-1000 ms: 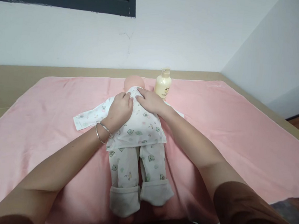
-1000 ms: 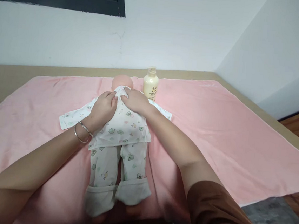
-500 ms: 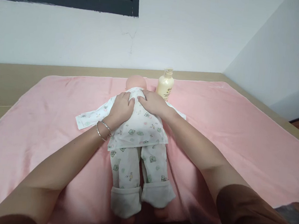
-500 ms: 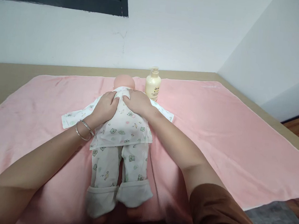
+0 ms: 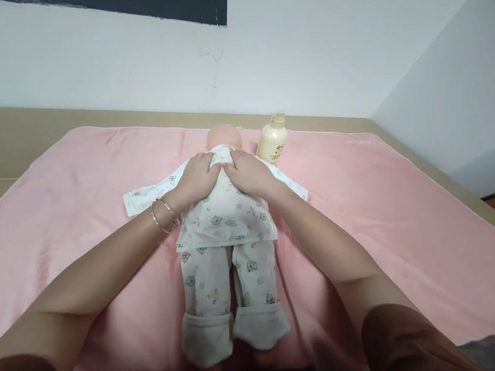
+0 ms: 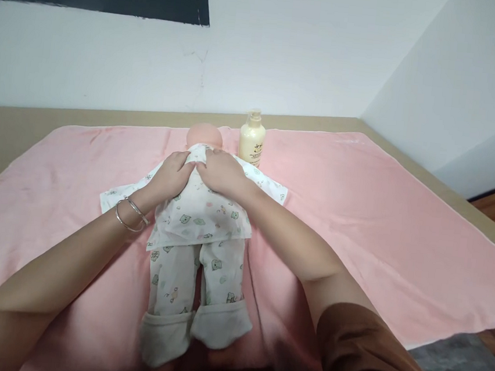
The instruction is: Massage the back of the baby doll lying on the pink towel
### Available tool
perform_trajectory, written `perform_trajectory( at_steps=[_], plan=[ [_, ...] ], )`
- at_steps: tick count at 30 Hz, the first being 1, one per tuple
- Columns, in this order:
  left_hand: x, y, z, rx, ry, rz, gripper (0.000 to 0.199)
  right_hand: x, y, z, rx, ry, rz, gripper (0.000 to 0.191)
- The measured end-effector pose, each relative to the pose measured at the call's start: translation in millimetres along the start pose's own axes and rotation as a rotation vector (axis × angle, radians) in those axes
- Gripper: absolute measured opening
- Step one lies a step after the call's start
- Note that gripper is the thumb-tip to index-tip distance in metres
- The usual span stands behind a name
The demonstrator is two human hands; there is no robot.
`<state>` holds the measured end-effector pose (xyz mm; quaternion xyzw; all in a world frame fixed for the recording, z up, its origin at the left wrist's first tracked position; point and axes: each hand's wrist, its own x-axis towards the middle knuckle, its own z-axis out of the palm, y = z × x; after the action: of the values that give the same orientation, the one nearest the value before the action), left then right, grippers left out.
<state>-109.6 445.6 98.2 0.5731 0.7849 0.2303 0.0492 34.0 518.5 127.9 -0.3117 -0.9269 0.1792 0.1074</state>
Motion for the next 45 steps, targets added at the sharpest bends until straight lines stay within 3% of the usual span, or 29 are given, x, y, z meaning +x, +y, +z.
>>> perform_trajectory(
  at_steps=[6, 15, 23, 32, 38, 45],
  plan=[
    [-21.2, 16.7, 1.7, 0.090, 0.096, 0.097, 0.039, 19.2, 21.6, 4.2, 0.076, 0.018, 0.086, 0.056],
    [7.7, -4.8, -2.5, -0.072, -0.011, 0.002, 0.039, 4.3, 0.7, -2.8, -0.086, -0.016, 0.016, 0.053],
    [-9.3, 7.1, 1.3, 0.031, 0.066, 0.037, 0.036, 19.0, 21.5, -0.1, 0.116, -0.037, 0.087, 0.055],
    [9.6, -10.2, -0.6, -0.149, 0.019, 0.012, 0.033, -3.9, -8.6, 3.7, -0.127, 0.048, -0.006, 0.051],
    [-2.0, 0.0, -1.9, -0.018, 0.024, 0.009, 0.039, -6.6, -12.3, 10.2, -0.133, 0.114, -0.066, 0.043],
    [-16.4, 11.2, 0.2, 0.083, 0.099, 0.054, 0.041, 8.3, 4.5, 4.5, -0.013, 0.076, 0.056, 0.044]
  ],
)
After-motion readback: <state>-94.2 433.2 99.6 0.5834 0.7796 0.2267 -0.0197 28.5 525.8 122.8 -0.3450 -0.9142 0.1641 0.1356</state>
